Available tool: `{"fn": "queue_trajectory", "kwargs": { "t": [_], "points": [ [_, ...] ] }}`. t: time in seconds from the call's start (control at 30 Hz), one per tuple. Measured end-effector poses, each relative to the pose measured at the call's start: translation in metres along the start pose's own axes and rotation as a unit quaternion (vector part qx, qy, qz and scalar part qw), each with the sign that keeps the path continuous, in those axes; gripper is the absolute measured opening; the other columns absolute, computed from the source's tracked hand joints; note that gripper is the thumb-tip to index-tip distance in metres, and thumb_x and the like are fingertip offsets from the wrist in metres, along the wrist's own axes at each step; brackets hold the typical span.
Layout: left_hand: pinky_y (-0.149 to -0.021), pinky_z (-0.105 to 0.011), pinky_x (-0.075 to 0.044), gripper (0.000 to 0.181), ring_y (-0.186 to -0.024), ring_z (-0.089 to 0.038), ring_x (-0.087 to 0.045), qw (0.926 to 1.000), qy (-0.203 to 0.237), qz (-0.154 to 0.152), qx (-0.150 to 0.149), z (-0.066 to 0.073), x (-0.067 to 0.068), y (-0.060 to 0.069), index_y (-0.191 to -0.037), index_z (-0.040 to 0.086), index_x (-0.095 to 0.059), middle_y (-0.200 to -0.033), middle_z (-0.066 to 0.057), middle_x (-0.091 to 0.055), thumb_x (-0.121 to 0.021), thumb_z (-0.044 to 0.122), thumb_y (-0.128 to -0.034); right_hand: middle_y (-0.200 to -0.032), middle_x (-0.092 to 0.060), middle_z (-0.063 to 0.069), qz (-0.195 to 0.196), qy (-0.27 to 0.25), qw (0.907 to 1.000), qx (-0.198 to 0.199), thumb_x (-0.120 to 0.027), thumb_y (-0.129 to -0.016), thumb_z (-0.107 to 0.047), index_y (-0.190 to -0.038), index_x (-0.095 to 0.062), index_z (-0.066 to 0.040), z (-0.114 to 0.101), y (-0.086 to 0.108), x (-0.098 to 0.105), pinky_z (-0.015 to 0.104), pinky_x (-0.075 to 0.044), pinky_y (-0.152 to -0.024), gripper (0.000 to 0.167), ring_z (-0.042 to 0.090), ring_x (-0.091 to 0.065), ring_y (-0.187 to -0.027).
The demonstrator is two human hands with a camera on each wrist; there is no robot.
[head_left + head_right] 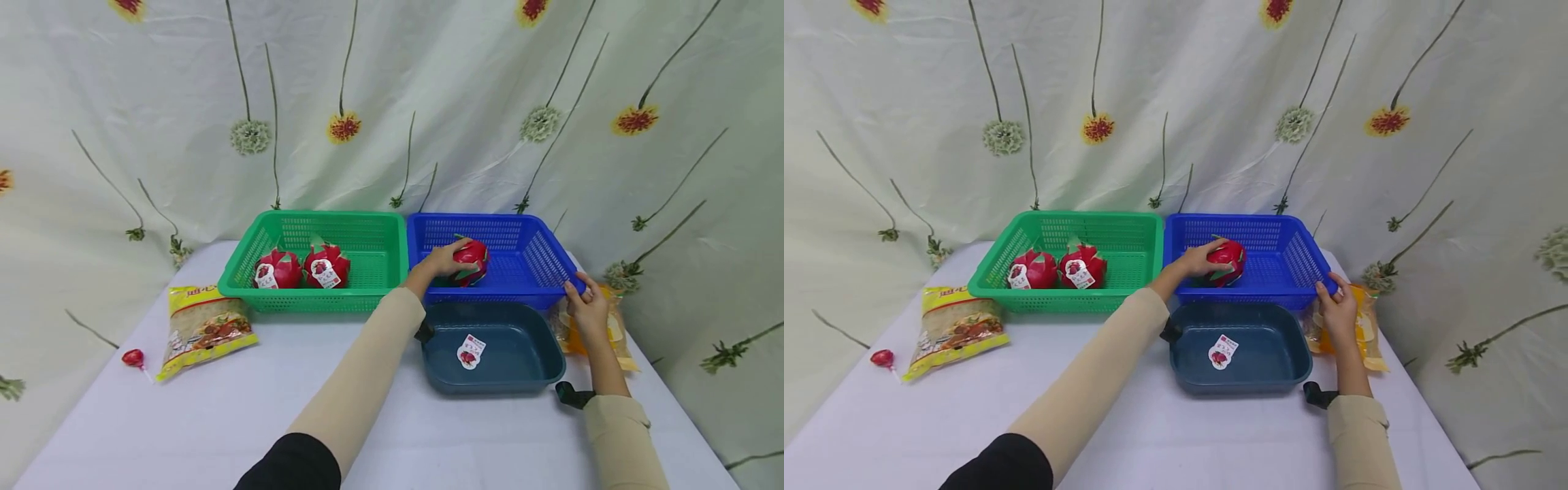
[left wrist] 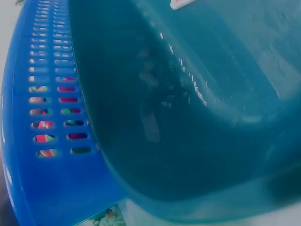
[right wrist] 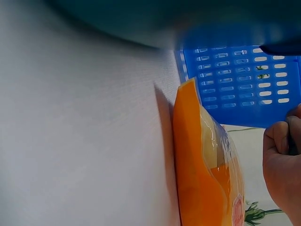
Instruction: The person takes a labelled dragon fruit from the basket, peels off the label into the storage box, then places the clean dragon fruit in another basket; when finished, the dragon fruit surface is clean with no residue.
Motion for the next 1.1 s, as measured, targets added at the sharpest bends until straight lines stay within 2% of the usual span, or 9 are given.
{"fn": "queue_trajectory", "kwargs": {
  "t": [0.13,0.27,0.43,0.5,0.57,0.7,0.87,1.0,1.1],
  "points": [
    [-0.098,-0.043,-0.038,0.071,-0.128,-0.034,-0.032,0.9982,-0.039,-0.037,-0.026,0.008,0.001,0.012,-0.146,0.032,-0.022,-0.142,-0.011,-0.035,-0.06,0.042,-0.0872,-0.075,-0.056,-0.005,0.002,-0.02,0.9994,-0.029,-0.06,-0.089,-0.023,-0.134,-0.039,-0.006,0.002,0.0,0.0,0.014,-0.037,-0.048,0.053,0.006,-0.045,-0.06],
    [-0.093,-0.042,-0.043,0.069,-0.125,-0.033,-0.034,0.9945,-0.009,-0.092,-0.049,0.01,0.0,0.015,-0.147,0.034,-0.019,-0.143,-0.012,-0.03,-0.058,0.033,-0.0907,-0.077,-0.056,-0.006,0.008,-0.011,0.9992,-0.039,-0.061,-0.088,-0.026,-0.135,-0.04,-0.009,0.004,-0.001,0.003,0.013,-0.037,-0.05,0.054,0.008,-0.047,-0.064],
    [-0.092,-0.047,-0.043,0.064,-0.128,-0.032,-0.03,0.9826,0.086,-0.164,-0.013,0.005,-0.005,0.013,-0.146,0.038,-0.021,-0.148,-0.008,-0.018,-0.053,0.017,-0.0942,-0.08,-0.056,-0.003,0.001,-0.016,0.9994,-0.03,-0.06,-0.087,-0.028,-0.134,-0.04,-0.009,0.005,0.0,0.004,0.014,-0.036,-0.05,0.054,0.006,-0.046,-0.061],
    [-0.094,-0.048,-0.041,0.063,-0.131,-0.033,-0.027,0.977,0.106,-0.185,0.001,0.004,-0.007,0.013,-0.146,0.037,-0.022,-0.15,-0.008,-0.013,-0.051,0.013,-0.0948,-0.08,-0.056,-0.003,0.0,-0.019,0.9994,-0.029,-0.06,-0.087,-0.028,-0.134,-0.039,-0.009,0.006,0.0,0.005,0.013,-0.036,-0.049,0.055,0.005,-0.045,-0.06],
    [-0.094,-0.047,-0.041,0.063,-0.132,-0.033,-0.026,0.9754,0.101,-0.196,0.004,0.006,-0.008,0.013,-0.146,0.036,-0.022,-0.151,-0.008,-0.011,-0.049,0.012,-0.0953,-0.08,-0.056,-0.003,0.002,-0.022,0.9994,-0.028,-0.061,-0.087,-0.027,-0.134,-0.039,-0.008,0.005,0.0,0.006,0.013,-0.036,-0.049,0.055,0.005,-0.045,-0.06],
    [-0.091,-0.043,-0.045,0.061,-0.132,-0.032,-0.029,0.9805,0.058,-0.188,-0.012,0.01,-0.007,0.013,-0.147,0.034,-0.021,-0.152,-0.01,-0.013,-0.048,0.012,-0.0961,-0.08,-0.057,-0.003,0.006,-0.029,0.9993,-0.021,-0.061,-0.087,-0.026,-0.135,-0.039,-0.007,0.002,-0.001,0.006,0.014,-0.035,-0.049,0.056,0.006,-0.045,-0.061],
    [-0.088,-0.036,-0.047,0.06,-0.129,-0.028,-0.032,0.985,-0.043,-0.156,-0.062,0.013,-0.007,0.006,-0.146,0.033,-0.021,-0.149,-0.011,-0.021,-0.049,0.02,-0.0957,-0.074,-0.054,-0.004,0.017,-0.024,0.9994,-0.018,-0.061,-0.087,-0.026,-0.135,-0.04,-0.006,0.001,-0.002,0.005,0.014,-0.034,-0.048,0.056,0.005,-0.042,-0.058],
    [-0.099,-0.036,-0.037,0.057,-0.131,-0.026,-0.03,0.9852,-0.088,-0.12,-0.085,0.018,-0.01,0.0,-0.146,0.032,-0.022,-0.147,-0.011,-0.028,-0.049,0.026,-0.0958,-0.077,-0.056,-0.003,0.016,-0.024,0.9995,-0.017,-0.06,-0.088,-0.025,-0.134,-0.04,-0.006,0.003,-0.003,0.002,0.014,-0.034,-0.049,0.053,0.005,-0.042,-0.057],
    [-0.108,-0.039,-0.022,0.056,-0.133,-0.025,-0.029,0.987,-0.102,-0.092,-0.084,0.023,-0.014,-0.005,-0.146,0.032,-0.024,-0.146,-0.01,-0.032,-0.049,0.027,-0.096,-0.08,-0.057,-0.001,0.013,-0.026,0.9994,-0.016,-0.06,-0.088,-0.025,-0.134,-0.041,-0.007,0.003,-0.003,-0.002,0.014,-0.035,-0.049,0.053,0.005,-0.042,-0.057]
  ]
}}
Point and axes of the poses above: each hand's wrist, its own y-axis away from the middle knuckle, its own x-axis out of the back of the hand, z = x × y, the point moved 7 cm from there along -y, towards the middle knuckle
